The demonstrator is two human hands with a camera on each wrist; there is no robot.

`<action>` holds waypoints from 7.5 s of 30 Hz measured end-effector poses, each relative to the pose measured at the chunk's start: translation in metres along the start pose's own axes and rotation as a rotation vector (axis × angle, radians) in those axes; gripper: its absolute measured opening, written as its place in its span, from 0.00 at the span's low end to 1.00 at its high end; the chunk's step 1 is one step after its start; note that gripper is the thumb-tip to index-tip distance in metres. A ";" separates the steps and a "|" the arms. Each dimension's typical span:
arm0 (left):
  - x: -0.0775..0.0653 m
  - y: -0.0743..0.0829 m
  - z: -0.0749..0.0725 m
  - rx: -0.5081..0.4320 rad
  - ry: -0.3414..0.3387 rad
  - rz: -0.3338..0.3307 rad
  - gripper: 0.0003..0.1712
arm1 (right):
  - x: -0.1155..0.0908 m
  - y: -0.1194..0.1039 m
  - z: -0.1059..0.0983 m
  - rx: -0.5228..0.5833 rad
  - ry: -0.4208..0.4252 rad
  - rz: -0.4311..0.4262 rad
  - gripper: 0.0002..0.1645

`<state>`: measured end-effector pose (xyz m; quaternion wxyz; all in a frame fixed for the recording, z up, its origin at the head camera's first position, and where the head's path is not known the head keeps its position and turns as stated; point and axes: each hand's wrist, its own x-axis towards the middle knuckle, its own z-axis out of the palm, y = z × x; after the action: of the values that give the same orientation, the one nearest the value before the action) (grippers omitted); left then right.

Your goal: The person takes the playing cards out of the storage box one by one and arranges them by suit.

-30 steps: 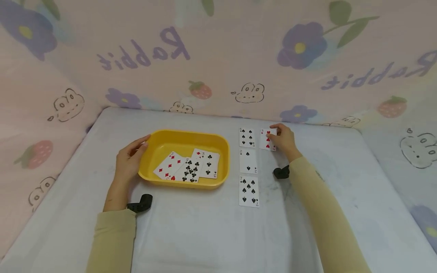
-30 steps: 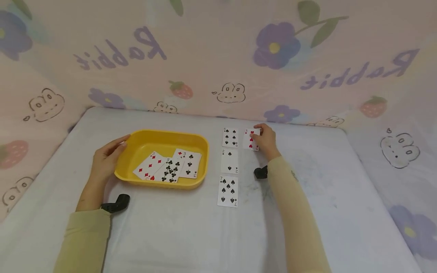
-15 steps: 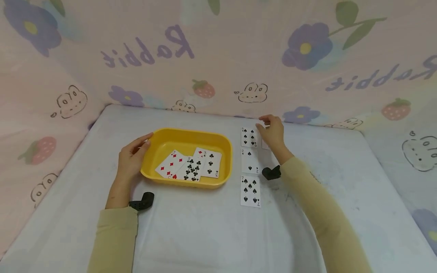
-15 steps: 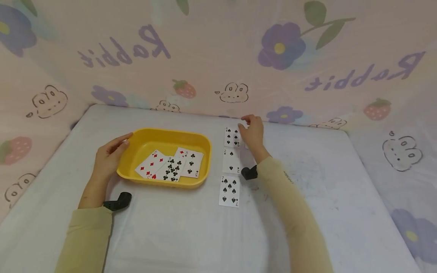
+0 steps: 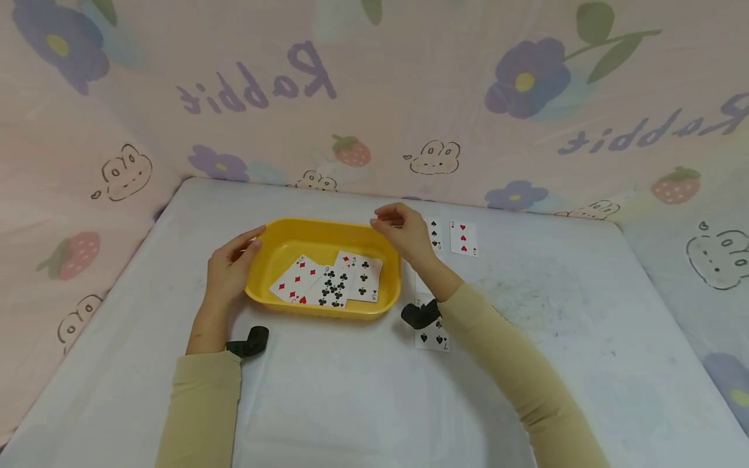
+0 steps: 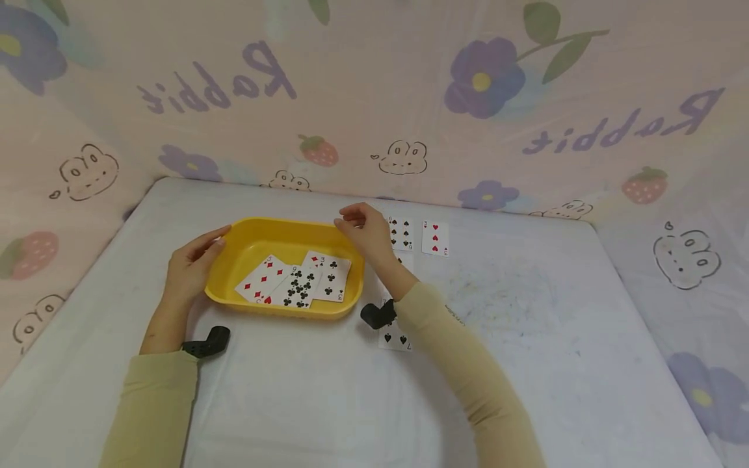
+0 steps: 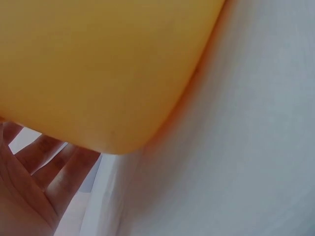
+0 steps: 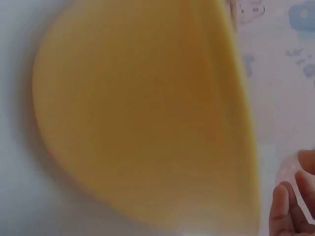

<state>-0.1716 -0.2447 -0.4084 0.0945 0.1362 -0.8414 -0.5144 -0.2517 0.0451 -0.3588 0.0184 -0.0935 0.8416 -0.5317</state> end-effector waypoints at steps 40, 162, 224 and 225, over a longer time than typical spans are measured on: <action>-0.002 -0.001 0.001 -0.028 0.018 -0.024 0.22 | -0.018 -0.016 0.075 -0.621 -0.500 0.091 0.43; -0.003 0.004 0.002 0.024 0.016 -0.073 0.24 | -0.039 0.101 -0.109 -0.183 0.174 0.219 0.26; 0.000 0.003 0.001 0.006 0.010 -0.042 0.23 | -0.013 0.000 0.071 -0.518 -0.367 0.194 0.34; 0.000 0.003 0.001 0.004 0.011 -0.042 0.23 | -0.013 0.000 0.071 -0.515 -0.364 0.203 0.34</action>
<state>-0.1720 -0.2421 -0.4067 0.0882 0.1568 -0.8388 -0.5138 -0.2299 -0.0156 -0.3905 0.1971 -0.1043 0.9362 -0.2716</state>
